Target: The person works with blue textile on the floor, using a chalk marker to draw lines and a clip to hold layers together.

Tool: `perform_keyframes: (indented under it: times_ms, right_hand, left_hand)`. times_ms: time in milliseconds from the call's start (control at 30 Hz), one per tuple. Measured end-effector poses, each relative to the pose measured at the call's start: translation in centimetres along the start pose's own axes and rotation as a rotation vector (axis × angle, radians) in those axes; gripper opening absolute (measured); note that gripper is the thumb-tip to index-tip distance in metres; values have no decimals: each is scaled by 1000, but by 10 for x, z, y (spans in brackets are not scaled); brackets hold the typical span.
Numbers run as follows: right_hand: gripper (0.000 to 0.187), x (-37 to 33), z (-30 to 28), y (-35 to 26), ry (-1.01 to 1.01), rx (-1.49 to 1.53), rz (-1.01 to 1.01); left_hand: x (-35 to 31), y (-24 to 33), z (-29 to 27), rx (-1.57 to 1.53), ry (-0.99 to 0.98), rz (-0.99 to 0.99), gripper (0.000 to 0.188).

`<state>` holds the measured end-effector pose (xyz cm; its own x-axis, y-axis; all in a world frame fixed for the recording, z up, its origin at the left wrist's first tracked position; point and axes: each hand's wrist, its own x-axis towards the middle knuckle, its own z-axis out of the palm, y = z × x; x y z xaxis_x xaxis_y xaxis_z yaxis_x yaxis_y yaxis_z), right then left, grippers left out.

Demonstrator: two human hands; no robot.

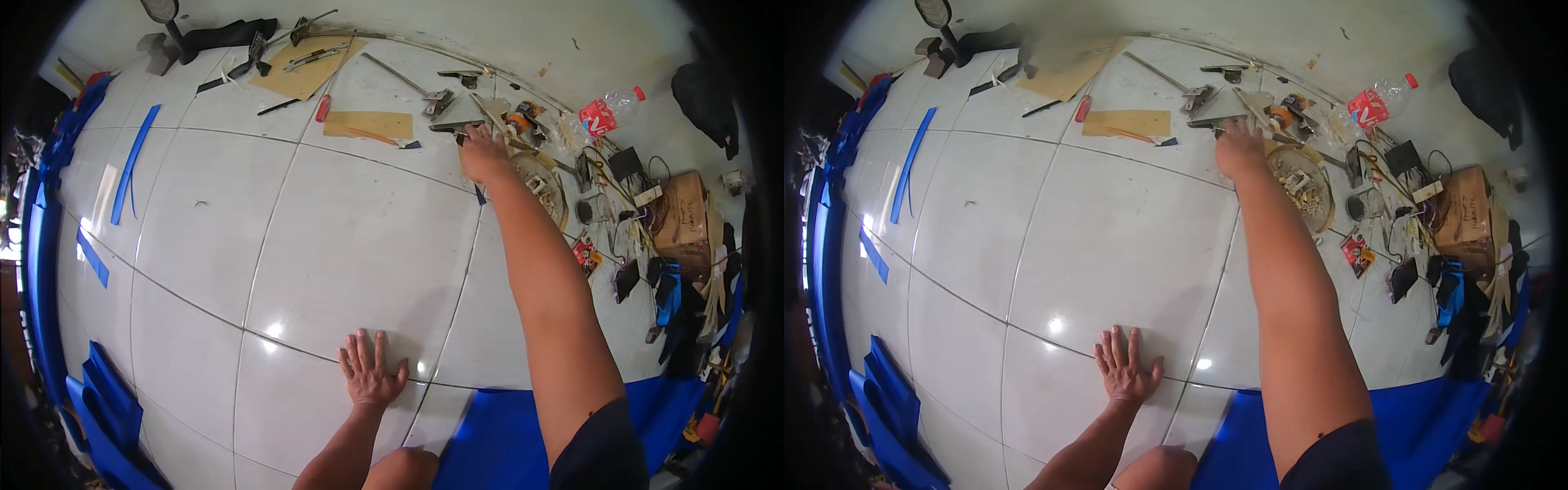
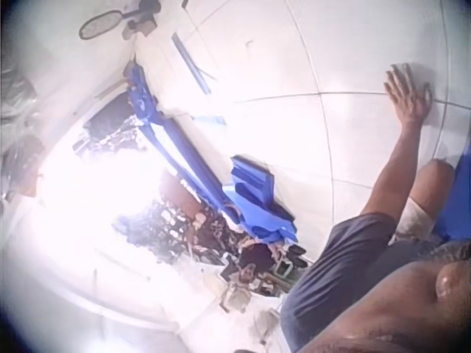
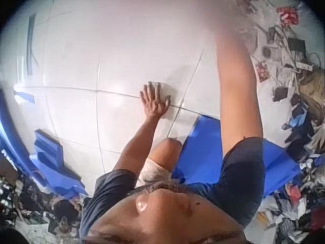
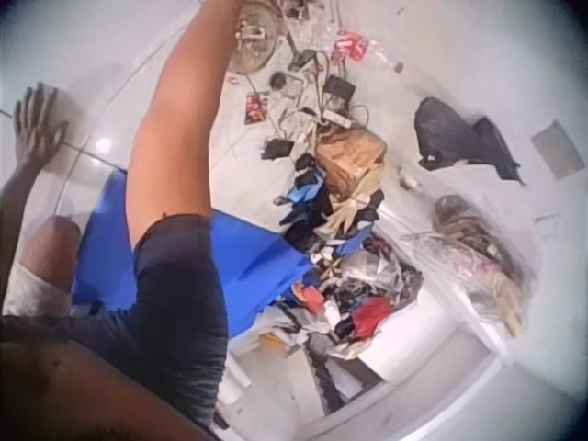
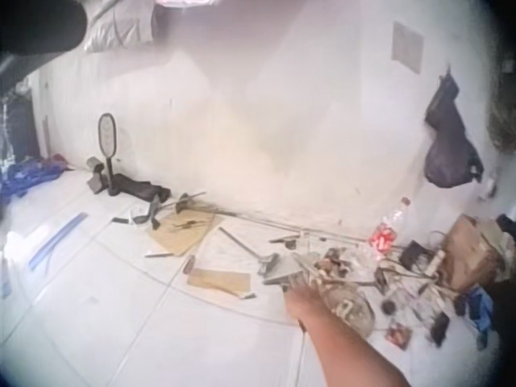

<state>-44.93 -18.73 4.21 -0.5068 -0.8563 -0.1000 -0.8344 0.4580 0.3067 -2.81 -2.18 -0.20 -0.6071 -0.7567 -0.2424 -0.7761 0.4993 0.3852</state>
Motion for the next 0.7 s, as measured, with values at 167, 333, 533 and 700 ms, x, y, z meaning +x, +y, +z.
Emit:
perform_keyframes:
  times_ms: [167,333,533,700]
  right_hand:
    - [33,-23,-30,-4,123,154,-140]
    - [37,-145,-101,2,450,503,-251]
    - [36,-484,-141,27,600,789,207]
    - [53,-828,-112,17,290,783,1339]
  left_hand:
    - [-1,-6,-6,20,26,4,78]
    - [3,-1,-7,77,90,32,78]
    - [0,-6,32,199,304,96,71]
    - [31,-12,63,547,349,27,67]
